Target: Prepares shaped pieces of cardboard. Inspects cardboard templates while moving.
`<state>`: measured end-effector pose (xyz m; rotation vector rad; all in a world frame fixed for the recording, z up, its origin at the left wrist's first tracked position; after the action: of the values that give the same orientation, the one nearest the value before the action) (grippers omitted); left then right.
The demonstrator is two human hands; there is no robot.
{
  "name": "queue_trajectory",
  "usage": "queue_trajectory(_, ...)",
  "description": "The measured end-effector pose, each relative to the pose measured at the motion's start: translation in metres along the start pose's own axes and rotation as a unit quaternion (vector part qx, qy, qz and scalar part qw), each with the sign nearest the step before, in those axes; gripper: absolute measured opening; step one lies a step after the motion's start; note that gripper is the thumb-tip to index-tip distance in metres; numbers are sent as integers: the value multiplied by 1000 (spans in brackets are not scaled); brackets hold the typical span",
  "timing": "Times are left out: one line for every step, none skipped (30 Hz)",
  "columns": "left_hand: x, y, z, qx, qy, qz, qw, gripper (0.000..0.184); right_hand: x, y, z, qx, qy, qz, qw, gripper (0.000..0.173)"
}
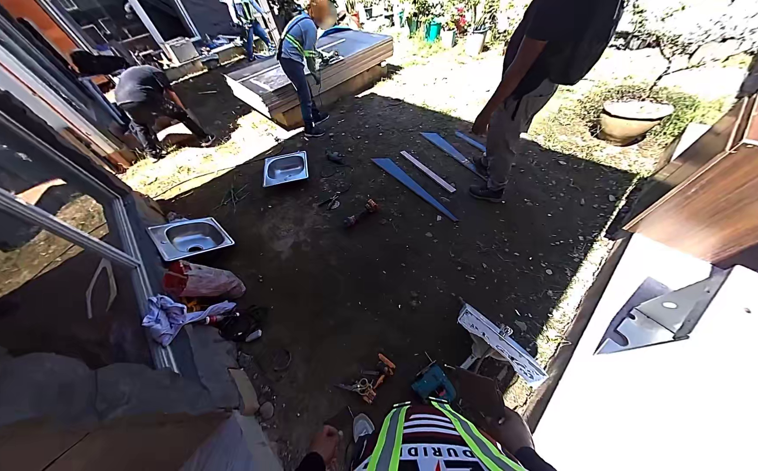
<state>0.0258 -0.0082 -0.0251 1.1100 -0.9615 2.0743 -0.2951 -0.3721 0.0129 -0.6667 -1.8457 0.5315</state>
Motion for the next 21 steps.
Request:
queue_trajectory(1,-1,2,-9,1,-3,1000,37,-5,3,7,8,2,5,1000,40)
queue_trajectory(2,-2,4,-19,3,-7,1000,36,-11,5,15,11,8,6,1000,40)
queue_trajectory(4,-1,5,-31,7,-11,999,36,-16,7,22,6,16,7,1000,40)
queue_trajectory(3,0,5,-43,11,-17,999,35,-21,6,27,2,24,6,1000,41)
queue_trajectory(0,2,2,-54,14,-22,998,36,-28,7,34,2,34,8,999,42)
queue_trajectory(-8,5,-6,-58,17,-25,998,36,-33,6,40,5,41,12,999,41)
queue_trajectory(-22,9,-19,-55,23,-23,998,36,-36,5,44,15,46,14,999,40)
queue_trajectory(-29,12,-28,-54,28,-24,998,36,-39,3,47,26,49,13,998,40)
queue_trajectory(-32,15,-33,-58,28,-30,997,35,-41,0,47,34,51,16,998,40)
queue_trajectory(-32,17,-36,-61,31,-38,997,35,-42,-2,46,42,54,15,998,40)
queue_trajectory(-31,18,-37,-65,33,-48,996,35,-42,-4,44,44,52,18,998,40)
queue_trajectory(-29,19,-39,-72,36,-54,995,35,-42,-6,41,39,47,24,998,39)
queue_trajectory(-29,20,-41,-81,38,-56,994,36,-41,-8,37,35,42,25,998,38)
queue_trajectory(-29,20,-45,-85,38,-56,994,37,-38,-10,31,29,33,24,999,39)
queue_trajectory(-29,20,-47,-86,39,-53,994,37,-36,-12,26,24,24,26,999,39)
queue_trajectory(-27,20,-48,-83,39,-50,995,38,-36,-12,22,19,15,28,999,38)
queue_trajectory(-24,20,-48,-78,36,-48,995,38,-36,-12,19,16,9,26,999,37)
queue_trajectory(-23,20,-49,-71,34,-43,996,38,-35,-12,16,20,6,23,1000,37)
queue_trajectory(-22,19,-50,-62,31,-38,997,38,-35,-12,13,25,6,20,999,38)
queue_trajectory(-23,19,-53,-56,31,-34,997,38,-34,-12,10,28,6,16,999,39)
queue_trajectory(-24,19,-55,-52,31,-31,998,38,-34,-11,7,30,4,13,999,40)
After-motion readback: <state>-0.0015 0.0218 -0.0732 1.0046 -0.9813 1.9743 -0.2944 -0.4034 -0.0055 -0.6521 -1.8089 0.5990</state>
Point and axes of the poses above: each hand's wrist, its own x-axis away from the middle knuckle, its own y-axis out of the palm, z = x × y, the point moved 3 cm from there along -x, towards the middle knuckle, and after that the axes turned 11 degrees about x, right-handed, at the moved point
